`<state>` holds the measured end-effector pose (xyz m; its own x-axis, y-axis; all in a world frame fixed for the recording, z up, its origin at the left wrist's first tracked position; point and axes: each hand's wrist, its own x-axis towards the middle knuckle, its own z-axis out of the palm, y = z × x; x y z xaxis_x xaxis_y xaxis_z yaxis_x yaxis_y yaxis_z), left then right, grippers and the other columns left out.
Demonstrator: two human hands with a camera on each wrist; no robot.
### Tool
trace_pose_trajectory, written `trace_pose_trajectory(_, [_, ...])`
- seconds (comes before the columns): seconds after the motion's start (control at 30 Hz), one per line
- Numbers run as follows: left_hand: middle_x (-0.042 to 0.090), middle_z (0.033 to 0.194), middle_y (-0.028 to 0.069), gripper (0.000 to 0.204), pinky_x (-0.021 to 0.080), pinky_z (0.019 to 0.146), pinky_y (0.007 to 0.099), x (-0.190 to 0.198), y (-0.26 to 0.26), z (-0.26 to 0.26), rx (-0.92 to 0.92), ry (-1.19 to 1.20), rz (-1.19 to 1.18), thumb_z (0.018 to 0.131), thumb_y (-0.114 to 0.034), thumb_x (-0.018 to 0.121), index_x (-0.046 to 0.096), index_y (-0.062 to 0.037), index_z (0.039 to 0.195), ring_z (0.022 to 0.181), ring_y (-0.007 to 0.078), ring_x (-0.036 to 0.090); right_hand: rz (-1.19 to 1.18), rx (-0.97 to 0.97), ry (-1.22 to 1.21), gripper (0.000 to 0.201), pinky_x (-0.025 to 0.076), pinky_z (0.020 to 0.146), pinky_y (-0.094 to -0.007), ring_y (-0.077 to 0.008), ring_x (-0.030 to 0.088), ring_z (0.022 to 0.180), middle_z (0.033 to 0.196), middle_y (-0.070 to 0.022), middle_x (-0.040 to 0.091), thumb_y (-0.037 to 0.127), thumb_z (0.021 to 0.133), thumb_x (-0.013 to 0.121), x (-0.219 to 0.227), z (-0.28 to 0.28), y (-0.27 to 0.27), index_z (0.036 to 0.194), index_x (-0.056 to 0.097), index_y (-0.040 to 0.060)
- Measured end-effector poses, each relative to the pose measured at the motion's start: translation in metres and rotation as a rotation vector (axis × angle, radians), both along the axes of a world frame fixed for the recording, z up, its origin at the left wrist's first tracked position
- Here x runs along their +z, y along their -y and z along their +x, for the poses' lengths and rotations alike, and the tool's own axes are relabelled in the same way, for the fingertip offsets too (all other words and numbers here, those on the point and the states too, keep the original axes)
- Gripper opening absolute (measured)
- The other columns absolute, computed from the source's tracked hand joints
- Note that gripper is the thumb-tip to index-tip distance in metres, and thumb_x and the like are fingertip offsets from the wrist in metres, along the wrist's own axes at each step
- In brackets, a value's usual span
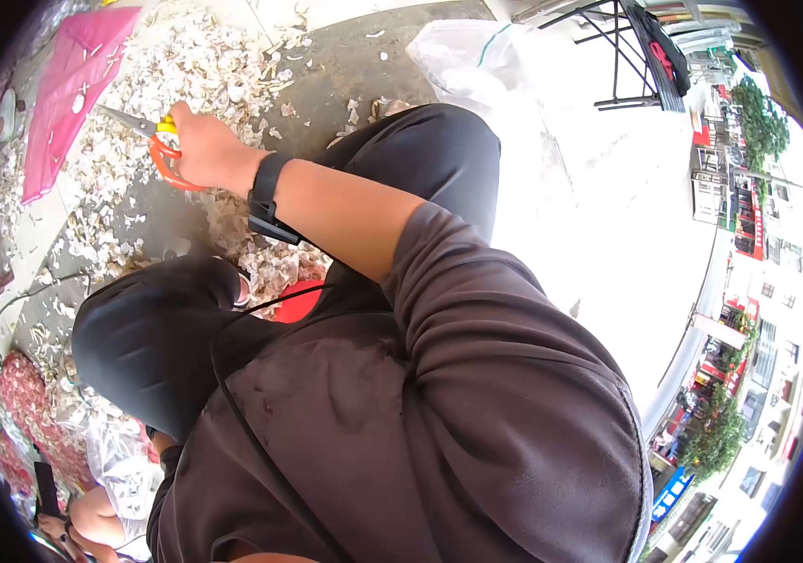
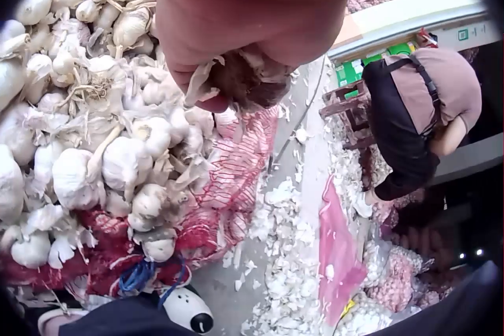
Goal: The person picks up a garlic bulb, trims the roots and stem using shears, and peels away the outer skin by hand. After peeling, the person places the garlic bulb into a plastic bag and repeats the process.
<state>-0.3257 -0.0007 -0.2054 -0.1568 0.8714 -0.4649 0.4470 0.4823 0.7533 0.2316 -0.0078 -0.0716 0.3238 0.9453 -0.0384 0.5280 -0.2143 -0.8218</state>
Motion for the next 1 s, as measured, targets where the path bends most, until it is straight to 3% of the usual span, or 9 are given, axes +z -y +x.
trace_pose_trajectory(0.2, [0.056, 0.126, 0.0183, 0.038, 0.047, 0.099, 0.037, 0.031, -0.082, -0.024, 0.364, 0.829, 0.042, 0.094, -0.016, 0.057, 0.052, 0.0061, 0.124, 0.112, 0.029, 0.057, 0.546, -0.164, 0.489, 0.054, 0.051, 0.068, -0.0463, -0.0398, 0.065, 0.076, 0.076, -0.0219, 0.064, 0.022, 0.075, 0.078, 0.157, 0.052, 0.086, 0.112, 0.044, 0.0027])
trace_pose_trajectory(0.33, [0.056, 0.119, 0.0216, 0.035, 0.053, 0.097, 0.038, 0.099, -0.112, 0.025, 0.37, 1.033, 0.251, 0.093, -0.015, 0.059, 0.051, 0.0102, 0.117, 0.108, 0.0308, 0.058, 0.413, -0.269, 0.993, 0.03, 0.046, 0.066, -0.0475, -0.0336, 0.062, 0.077, 0.084, -0.017, 0.062, 0.01, 0.083, 0.066, 0.205, 0.106, 0.158, 0.104, 0.046, 0.002])
trace_pose_trajectory(0.47, [0.056, 0.116, 0.0252, 0.037, 0.053, 0.099, 0.0403, 0.151, -0.111, 0.072, 0.322, 1.151, 0.257, 0.092, -0.009, 0.06, 0.047, 0.0159, 0.116, 0.109, 0.035, 0.057, -0.194, -0.35, 0.905, 0.049, 0.051, 0.069, -0.0448, -0.0402, 0.065, 0.079, 0.077, -0.0224, 0.065, 0.027, 0.075, 0.078, 0.132, 0.166, 0.201, 0.106, 0.051, -0.0007])
trace_pose_trajectory(0.67, [0.057, 0.113, 0.0246, 0.035, 0.056, 0.094, 0.0401, 0.179, -0.086, 0.108, 0.255, 1.169, 0.211, 0.09, -0.009, 0.061, 0.048, 0.0133, 0.114, 0.107, 0.0355, 0.058, -0.208, -0.584, 0.693, 0.043, 0.051, 0.076, -0.0467, -0.0426, 0.065, 0.086, 0.087, -0.0258, 0.067, 0.024, 0.079, 0.066, 0.107, 0.204, 0.234, 0.111, 0.055, -0.0006])
trace_pose_trajectory(0.8, [0.052, 0.115, 0.027, 0.046, 0.056, 0.09, 0.0403, 0.194, -0.081, 0.113, 0.327, 1.261, 0.114, 0.087, -0.008, 0.063, 0.041, 0.0128, 0.122, 0.105, 0.036, 0.056, 0.268, -0.935, 0.544, 0.025, 0.051, 0.063, -0.0383, -0.0293, 0.065, 0.068, 0.077, -0.0179, 0.066, 0.015, 0.086, 0.063, 0.155, 0.208, 0.265, 0.103, 0.059, -0.0017])
trace_pose_trajectory(0.87, [0.05, 0.116, 0.0277, 0.052, 0.055, 0.092, 0.0416, 0.208, -0.08, 0.117, 0.307, 1.362, 0.074, 0.086, -0.006, 0.064, 0.036, 0.015, 0.124, 0.107, 0.0368, 0.054, 0.562, -1.115, 0.522, 0.037, 0.046, 0.064, -0.042, -0.0333, 0.058, 0.07, 0.073, -0.0152, 0.055, 0.008, 0.077, 0.071, 0.205, 0.231, 0.307, 0.103, 0.047, -0.0011])
trace_pose_trajectory(0.9, [0.05, 0.116, 0.0276, 0.052, 0.055, 0.093, 0.0419, 0.216, -0.079, 0.122, 0.294, 1.371, 0.098, 0.086, -0.005, 0.064, 0.036, 0.0157, 0.124, 0.108, 0.0371, 0.053, 0.647, -0.879, 0.269, 0.013, 0.049, 0.052, -0.0324, -0.0221, 0.061, 0.061, 0.075, -0.0142, 0.064, 0.006, 0.085, 0.06, 0.223, 0.242, 0.358, 0.097, 0.06, 0.0011])
trace_pose_trajectory(0.93, [0.05, 0.116, 0.0275, 0.052, 0.055, 0.094, 0.0422, 0.223, -0.078, 0.127, 0.286, 1.383, 0.121, 0.086, -0.005, 0.064, 0.036, 0.0164, 0.124, 0.109, 0.0373, 0.053, 0.989, -0.911, 0.061, 0.015, 0.045, 0.047, -0.0271, -0.0198, 0.061, 0.061, 0.078, -0.0138, 0.064, 0.001, 0.083, 0.059, 0.244, 0.237, 0.375, 0.097, 0.056, 0.0044])
trace_pose_trajectory(1.0, [0.05, 0.116, 0.0278, 0.051, 0.054, 0.095, 0.043, 0.231, -0.076, 0.139, 0.242, 1.435, 0.093, 0.085, -0.003, 0.064, 0.037, 0.0178, 0.123, 0.11, 0.038, 0.053, 0.97, -1.003, -0.033, 0.022, 0.046, 0.047, -0.0269, -0.0185, 0.061, 0.062, 0.081, -0.0132, 0.064, -0.001, 0.081, 0.058, 0.28, 0.219, 0.438, 0.101, 0.051, 0.005])
